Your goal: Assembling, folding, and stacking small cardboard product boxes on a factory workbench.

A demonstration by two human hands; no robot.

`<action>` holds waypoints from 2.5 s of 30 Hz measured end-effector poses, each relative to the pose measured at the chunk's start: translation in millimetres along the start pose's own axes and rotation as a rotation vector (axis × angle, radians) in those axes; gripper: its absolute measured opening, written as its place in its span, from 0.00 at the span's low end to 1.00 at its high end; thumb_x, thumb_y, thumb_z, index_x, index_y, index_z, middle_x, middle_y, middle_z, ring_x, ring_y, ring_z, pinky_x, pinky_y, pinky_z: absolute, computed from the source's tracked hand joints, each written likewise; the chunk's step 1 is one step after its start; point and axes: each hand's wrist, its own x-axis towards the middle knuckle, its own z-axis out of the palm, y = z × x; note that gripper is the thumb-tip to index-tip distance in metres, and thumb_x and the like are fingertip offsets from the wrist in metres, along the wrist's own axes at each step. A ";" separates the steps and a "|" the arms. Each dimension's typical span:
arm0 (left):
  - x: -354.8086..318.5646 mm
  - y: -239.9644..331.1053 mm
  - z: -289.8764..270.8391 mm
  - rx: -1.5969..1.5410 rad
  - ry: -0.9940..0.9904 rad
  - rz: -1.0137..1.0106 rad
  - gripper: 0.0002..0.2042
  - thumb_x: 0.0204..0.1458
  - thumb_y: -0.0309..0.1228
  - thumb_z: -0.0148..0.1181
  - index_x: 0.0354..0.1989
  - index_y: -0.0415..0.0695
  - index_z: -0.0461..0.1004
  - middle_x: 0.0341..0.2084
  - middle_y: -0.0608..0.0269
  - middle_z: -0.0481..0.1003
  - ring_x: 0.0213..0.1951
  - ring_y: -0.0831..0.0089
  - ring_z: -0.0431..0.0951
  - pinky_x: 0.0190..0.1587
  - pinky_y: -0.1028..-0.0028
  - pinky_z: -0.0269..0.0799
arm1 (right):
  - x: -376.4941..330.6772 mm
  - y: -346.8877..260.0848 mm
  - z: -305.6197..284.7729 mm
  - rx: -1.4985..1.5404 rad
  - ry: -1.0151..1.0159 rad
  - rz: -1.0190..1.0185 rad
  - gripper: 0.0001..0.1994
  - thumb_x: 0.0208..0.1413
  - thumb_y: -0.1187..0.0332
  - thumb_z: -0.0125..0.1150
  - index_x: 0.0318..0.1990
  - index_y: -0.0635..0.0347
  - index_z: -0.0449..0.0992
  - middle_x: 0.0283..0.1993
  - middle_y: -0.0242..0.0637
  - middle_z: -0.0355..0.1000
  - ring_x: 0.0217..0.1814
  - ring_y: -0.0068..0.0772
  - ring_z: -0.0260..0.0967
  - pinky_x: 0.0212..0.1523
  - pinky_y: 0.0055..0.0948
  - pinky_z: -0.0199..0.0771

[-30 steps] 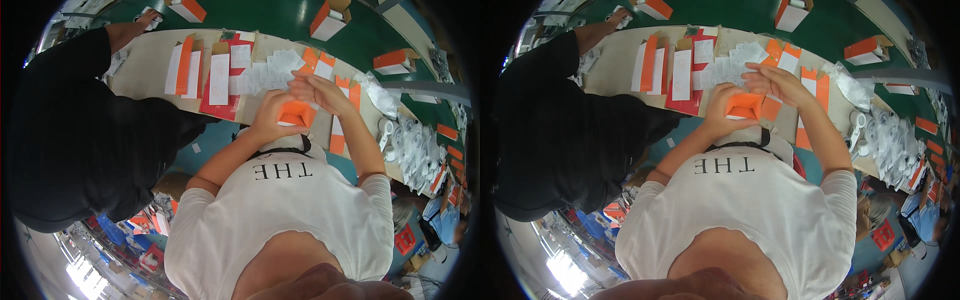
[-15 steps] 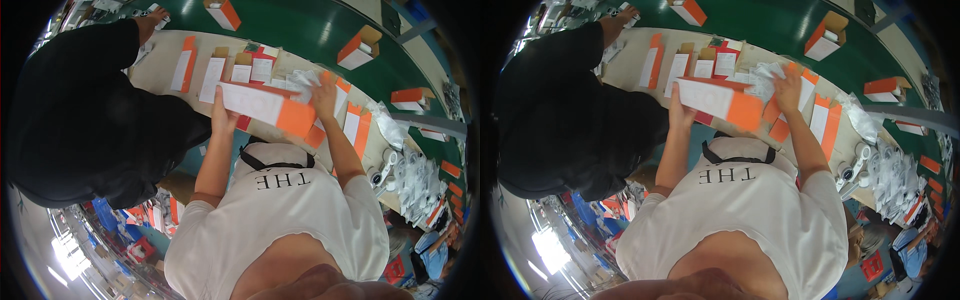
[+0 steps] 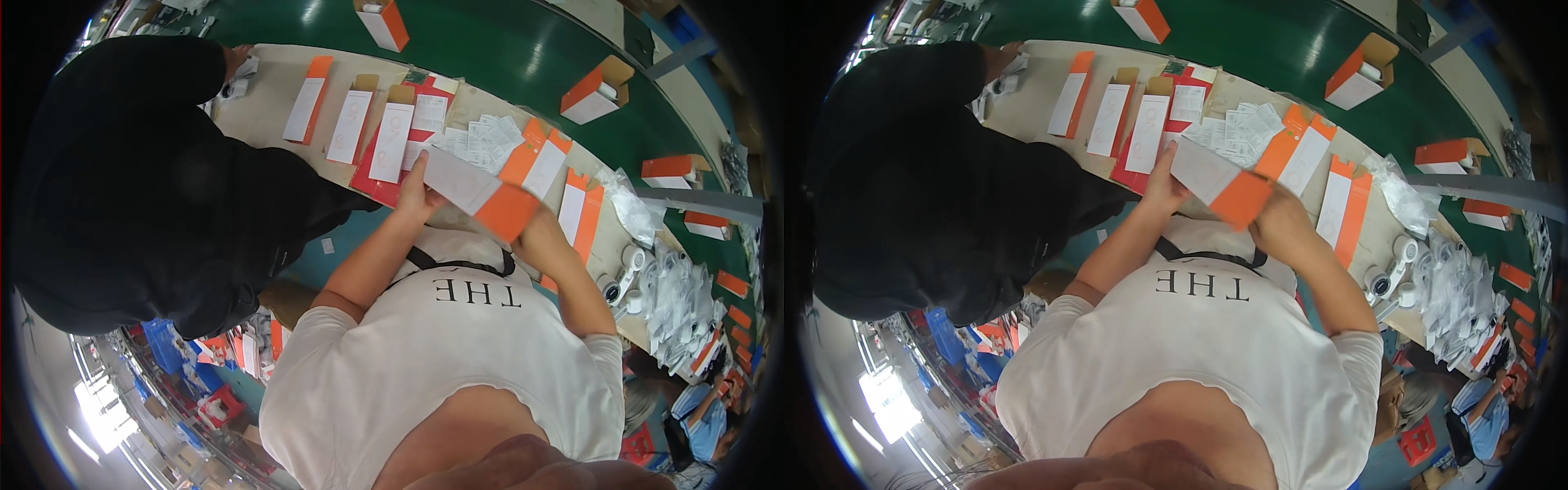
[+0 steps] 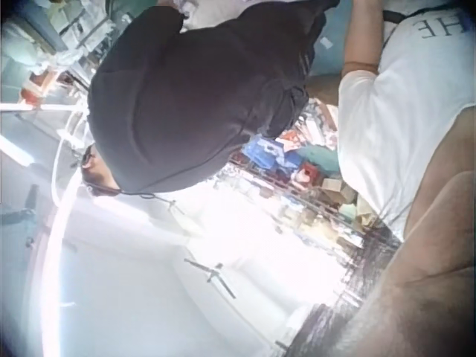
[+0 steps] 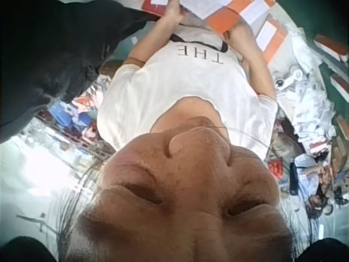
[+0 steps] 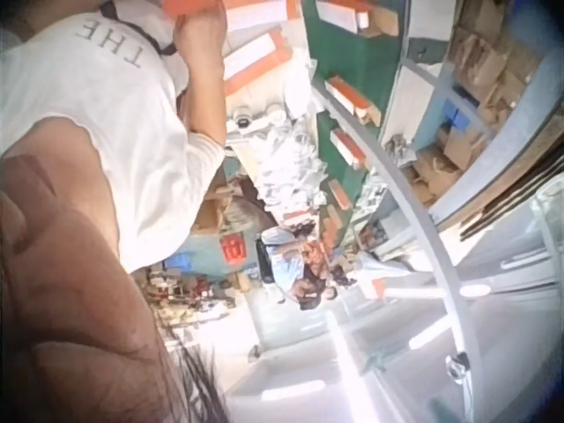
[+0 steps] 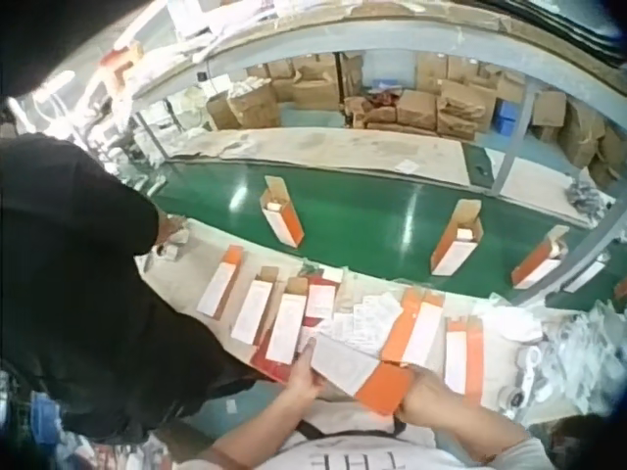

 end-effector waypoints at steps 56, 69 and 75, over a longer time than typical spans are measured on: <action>-66.5 -54.0 81.2 1.025 -1.025 0.304 0.46 0.43 0.63 0.47 0.60 0.37 0.47 0.47 0.53 0.62 0.48 0.64 0.65 0.48 0.68 0.63 | -115.1 -38.6 22.6 1.186 0.461 0.597 0.36 0.44 0.76 0.43 0.65 0.54 0.43 0.62 0.34 0.51 0.61 0.28 0.51 0.55 0.27 0.56; -33.7 -65.4 68.5 1.000 -1.060 0.981 0.18 0.40 0.21 0.60 0.40 0.44 0.63 0.44 0.50 0.67 0.48 0.60 0.67 0.50 0.63 0.63 | -94.1 -8.9 45.5 1.422 0.766 0.660 0.30 0.58 0.58 0.44 0.64 0.61 0.46 0.66 0.37 0.46 0.67 0.29 0.42 0.62 0.27 0.45; -34.6 -52.1 68.1 1.144 -0.911 1.078 0.22 0.38 0.41 0.66 0.34 0.42 0.62 0.41 0.54 0.66 0.43 0.63 0.67 0.46 0.67 0.63 | -64.2 2.2 23.4 1.434 0.317 0.805 0.25 0.54 0.68 0.46 0.61 0.58 0.54 0.64 0.39 0.50 0.65 0.32 0.47 0.60 0.27 0.50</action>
